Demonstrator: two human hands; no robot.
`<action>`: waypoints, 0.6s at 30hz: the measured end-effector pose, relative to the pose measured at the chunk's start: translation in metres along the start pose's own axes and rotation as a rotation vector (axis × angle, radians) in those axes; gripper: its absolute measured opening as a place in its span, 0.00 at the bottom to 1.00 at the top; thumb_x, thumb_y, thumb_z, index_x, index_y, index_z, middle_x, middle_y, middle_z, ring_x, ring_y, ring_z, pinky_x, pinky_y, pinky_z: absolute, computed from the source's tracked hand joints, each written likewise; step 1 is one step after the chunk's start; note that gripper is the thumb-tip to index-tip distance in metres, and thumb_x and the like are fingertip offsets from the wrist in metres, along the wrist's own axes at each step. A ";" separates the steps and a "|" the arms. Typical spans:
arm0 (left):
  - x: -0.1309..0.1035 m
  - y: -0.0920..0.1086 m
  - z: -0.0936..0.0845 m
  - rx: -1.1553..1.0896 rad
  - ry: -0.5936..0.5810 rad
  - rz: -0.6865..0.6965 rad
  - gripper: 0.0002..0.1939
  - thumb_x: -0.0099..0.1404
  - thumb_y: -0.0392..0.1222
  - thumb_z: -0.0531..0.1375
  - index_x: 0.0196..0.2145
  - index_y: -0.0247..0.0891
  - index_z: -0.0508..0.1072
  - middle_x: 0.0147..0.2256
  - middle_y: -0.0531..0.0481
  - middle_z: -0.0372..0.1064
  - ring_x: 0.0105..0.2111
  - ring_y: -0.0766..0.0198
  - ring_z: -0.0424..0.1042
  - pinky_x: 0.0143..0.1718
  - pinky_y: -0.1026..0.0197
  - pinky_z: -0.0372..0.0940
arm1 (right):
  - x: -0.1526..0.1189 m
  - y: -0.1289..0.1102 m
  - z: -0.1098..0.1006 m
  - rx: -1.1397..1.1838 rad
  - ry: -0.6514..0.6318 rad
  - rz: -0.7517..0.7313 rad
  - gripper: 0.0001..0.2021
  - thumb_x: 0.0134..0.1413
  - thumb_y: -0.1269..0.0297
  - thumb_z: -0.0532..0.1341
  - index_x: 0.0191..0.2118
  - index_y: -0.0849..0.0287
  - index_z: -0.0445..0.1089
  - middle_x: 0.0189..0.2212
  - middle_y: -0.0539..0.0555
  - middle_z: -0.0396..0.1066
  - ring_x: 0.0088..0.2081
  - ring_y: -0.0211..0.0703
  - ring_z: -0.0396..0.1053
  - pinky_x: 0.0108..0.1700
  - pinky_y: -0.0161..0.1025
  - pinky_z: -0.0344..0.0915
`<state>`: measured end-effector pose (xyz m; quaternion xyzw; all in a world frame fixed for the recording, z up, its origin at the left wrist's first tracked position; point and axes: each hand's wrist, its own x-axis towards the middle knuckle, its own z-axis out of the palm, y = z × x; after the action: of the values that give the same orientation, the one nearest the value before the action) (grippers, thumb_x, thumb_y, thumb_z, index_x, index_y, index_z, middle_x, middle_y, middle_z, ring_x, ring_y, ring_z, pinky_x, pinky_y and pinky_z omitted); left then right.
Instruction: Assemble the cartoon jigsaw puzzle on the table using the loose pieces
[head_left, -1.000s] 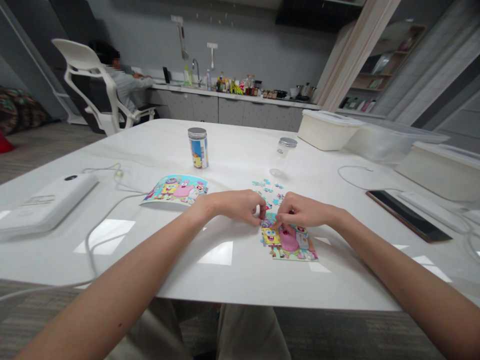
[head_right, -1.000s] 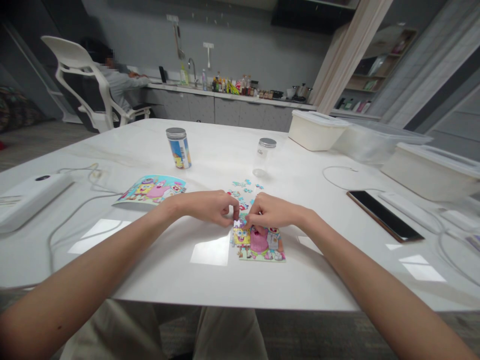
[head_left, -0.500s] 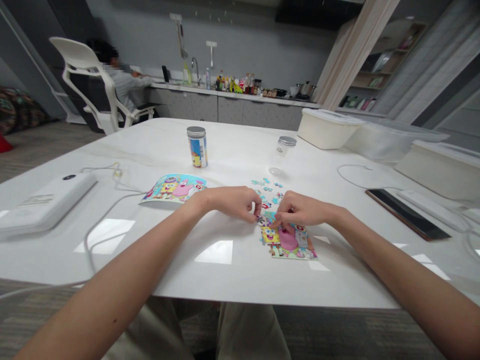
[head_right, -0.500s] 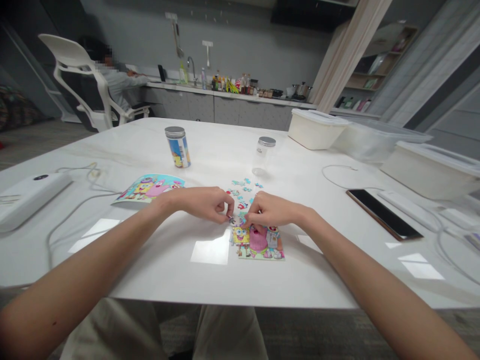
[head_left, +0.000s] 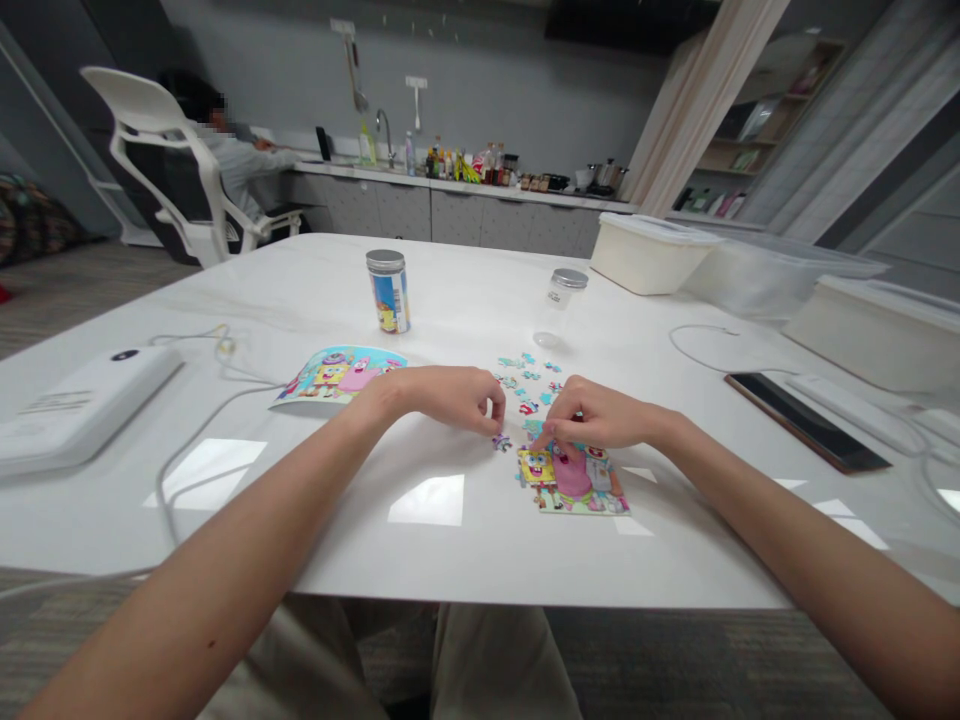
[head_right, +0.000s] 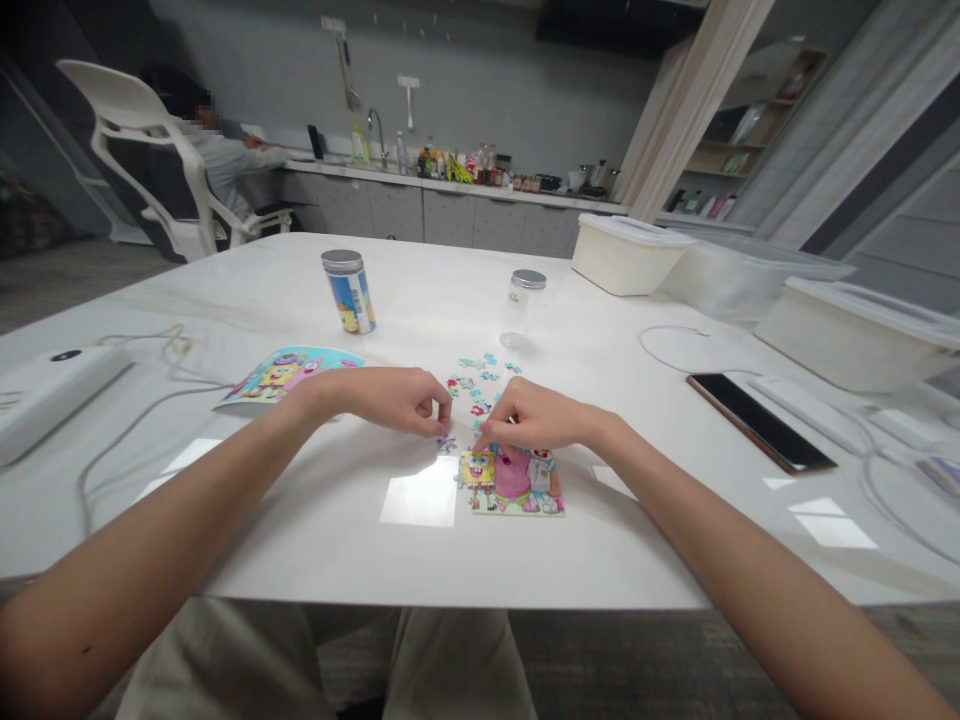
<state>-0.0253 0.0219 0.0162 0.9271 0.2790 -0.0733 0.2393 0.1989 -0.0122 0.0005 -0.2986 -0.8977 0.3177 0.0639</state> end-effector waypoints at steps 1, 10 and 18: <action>0.000 0.000 0.000 0.004 0.003 0.003 0.12 0.59 0.44 0.57 0.37 0.38 0.76 0.35 0.49 0.74 0.29 0.66 0.70 0.32 0.65 0.60 | 0.000 0.001 0.001 0.001 -0.013 0.003 0.19 0.56 0.68 0.52 0.21 0.62 0.76 0.16 0.51 0.72 0.15 0.31 0.59 0.22 0.31 0.58; -0.001 0.003 -0.001 0.008 -0.012 -0.005 0.15 0.56 0.49 0.62 0.38 0.40 0.76 0.35 0.50 0.72 0.29 0.66 0.67 0.32 0.64 0.59 | 0.000 -0.004 -0.001 -0.020 0.240 0.055 0.22 0.59 0.62 0.52 0.19 0.62 0.75 0.12 0.50 0.68 0.14 0.31 0.58 0.22 0.31 0.58; -0.001 0.003 -0.001 -0.038 -0.023 0.045 0.11 0.57 0.43 0.61 0.37 0.39 0.76 0.33 0.52 0.72 0.28 0.68 0.66 0.32 0.66 0.58 | 0.004 0.005 -0.002 0.019 0.658 0.308 0.22 0.57 0.62 0.51 0.18 0.63 0.74 0.10 0.50 0.65 0.16 0.34 0.62 0.25 0.33 0.60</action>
<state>-0.0239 0.0195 0.0186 0.9275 0.2565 -0.0729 0.2618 0.1988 -0.0053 -0.0014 -0.5159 -0.7705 0.2190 0.3035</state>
